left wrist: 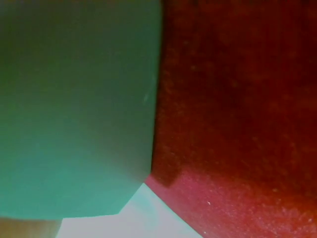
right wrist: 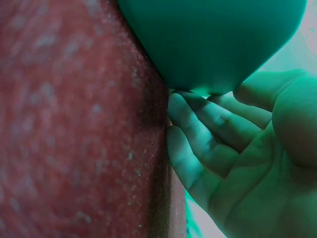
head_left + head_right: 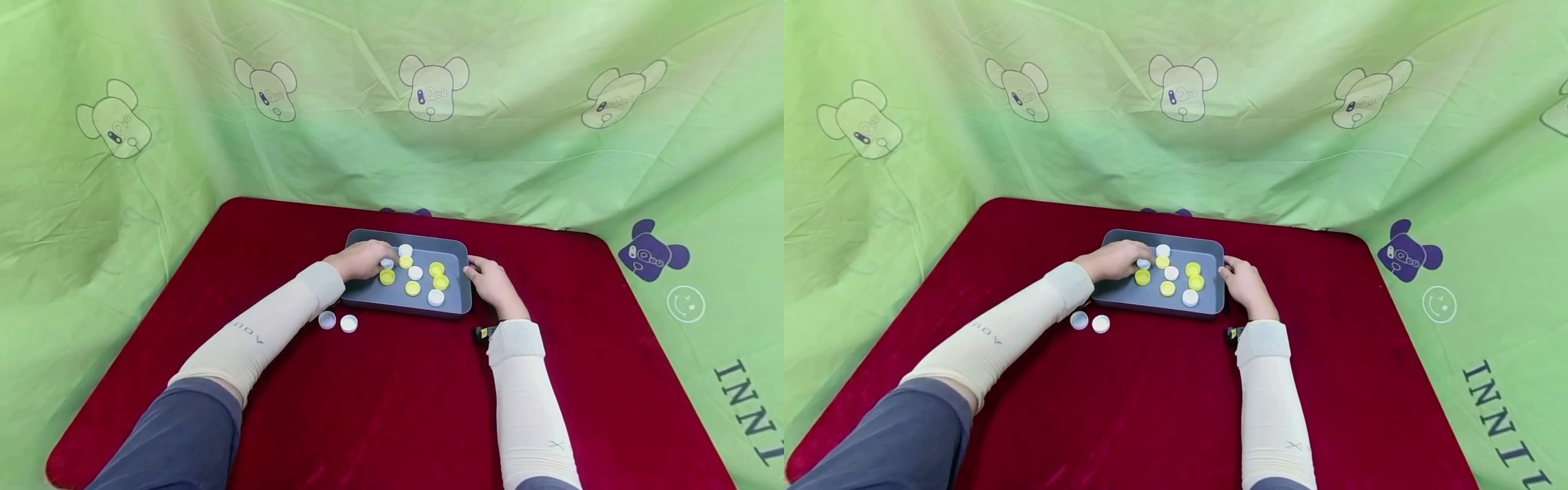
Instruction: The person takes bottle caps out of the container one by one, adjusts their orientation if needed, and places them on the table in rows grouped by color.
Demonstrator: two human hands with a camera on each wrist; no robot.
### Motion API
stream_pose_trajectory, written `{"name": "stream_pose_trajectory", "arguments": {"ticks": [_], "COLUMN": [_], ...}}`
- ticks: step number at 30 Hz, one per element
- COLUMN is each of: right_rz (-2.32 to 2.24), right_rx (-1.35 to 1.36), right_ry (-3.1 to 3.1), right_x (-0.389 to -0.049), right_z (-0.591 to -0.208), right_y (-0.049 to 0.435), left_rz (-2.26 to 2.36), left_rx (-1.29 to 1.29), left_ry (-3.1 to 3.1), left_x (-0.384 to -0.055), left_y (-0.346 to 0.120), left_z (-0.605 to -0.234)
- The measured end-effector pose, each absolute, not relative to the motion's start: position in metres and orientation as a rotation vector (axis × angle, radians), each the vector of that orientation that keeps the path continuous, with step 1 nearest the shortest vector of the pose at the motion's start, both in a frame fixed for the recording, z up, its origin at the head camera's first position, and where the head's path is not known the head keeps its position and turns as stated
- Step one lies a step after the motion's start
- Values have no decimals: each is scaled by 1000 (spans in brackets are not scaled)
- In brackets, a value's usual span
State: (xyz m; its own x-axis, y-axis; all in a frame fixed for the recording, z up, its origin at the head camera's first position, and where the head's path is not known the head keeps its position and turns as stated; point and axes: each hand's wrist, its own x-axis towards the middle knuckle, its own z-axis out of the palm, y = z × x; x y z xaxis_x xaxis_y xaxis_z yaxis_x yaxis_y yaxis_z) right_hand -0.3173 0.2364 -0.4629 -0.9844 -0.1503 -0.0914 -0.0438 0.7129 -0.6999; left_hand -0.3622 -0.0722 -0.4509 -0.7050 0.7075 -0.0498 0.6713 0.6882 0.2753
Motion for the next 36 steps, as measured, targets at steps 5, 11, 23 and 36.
{"name": "stream_pose_trajectory", "arguments": {"ticks": [5,11,23,36], "right_rz": [-1138,-1144,-1132,-1148], "right_rx": [-152,-149,-158,-159], "right_ry": [2768,2764,2779,2762], "right_x": [-317,-318,-319,-319], "right_z": [-463,-463,-464,-466], "right_y": [237,236,237,238], "left_rz": [331,314,306,304], "left_rx": [1117,1076,1031,1010], "left_ry": [2732,2733,2732,2733], "left_x": [-365,-366,-366,-364], "left_y": [-70,-70,-68,-67], "left_z": [-452,-450,-450,-448]}}
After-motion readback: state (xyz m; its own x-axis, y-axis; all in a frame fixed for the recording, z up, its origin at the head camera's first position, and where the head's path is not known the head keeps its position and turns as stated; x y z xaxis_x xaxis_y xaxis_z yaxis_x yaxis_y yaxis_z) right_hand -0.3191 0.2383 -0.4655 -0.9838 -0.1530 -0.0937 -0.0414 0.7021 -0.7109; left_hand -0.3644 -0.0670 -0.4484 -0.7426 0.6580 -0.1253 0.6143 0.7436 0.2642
